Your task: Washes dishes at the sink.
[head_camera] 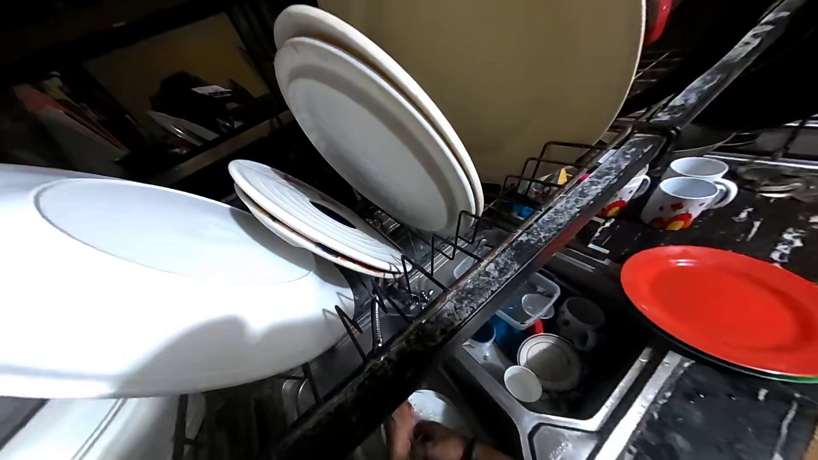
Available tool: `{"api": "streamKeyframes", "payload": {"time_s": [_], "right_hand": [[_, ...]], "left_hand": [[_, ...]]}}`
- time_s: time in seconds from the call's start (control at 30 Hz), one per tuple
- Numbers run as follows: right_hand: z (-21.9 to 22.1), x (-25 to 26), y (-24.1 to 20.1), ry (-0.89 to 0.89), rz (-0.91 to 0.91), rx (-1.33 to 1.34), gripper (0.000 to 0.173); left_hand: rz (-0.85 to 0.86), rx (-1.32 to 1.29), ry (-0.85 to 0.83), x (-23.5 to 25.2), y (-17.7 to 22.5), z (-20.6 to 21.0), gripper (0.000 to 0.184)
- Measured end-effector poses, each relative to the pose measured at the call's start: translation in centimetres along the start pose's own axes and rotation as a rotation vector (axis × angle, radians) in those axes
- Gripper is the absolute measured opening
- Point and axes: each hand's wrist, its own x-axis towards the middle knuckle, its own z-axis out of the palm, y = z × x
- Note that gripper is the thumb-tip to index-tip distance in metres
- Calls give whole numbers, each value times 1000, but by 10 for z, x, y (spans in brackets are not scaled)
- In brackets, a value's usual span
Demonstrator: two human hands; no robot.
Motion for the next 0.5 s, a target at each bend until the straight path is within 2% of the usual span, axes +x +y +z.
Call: {"api": "streamKeyframes", "payload": {"time_s": [0.1,0.17,0.23,0.33,0.4,0.5], "right_hand": [[-2,11,-3,248,26,360,36],[-7,18,-7,284,0,478,40],[-1,26,-10,327,-59,402,38],[5,37,-14,294,-102,181,35],[7,61,-3,288,-175,24,30],[0,130,49,363,-435,-177,28]], "left_hand": [[26,103,-51,-21,26,-16,42],[-25,1,-101,-30,28,-19,31],[-134,-263,-199,-39,22,-21,24],[-233,-486,-214,-46,4,-24,34],[-235,-438,-149,-53,1,-30,32],[-175,-329,-76,-64,1,-37,33]]}}
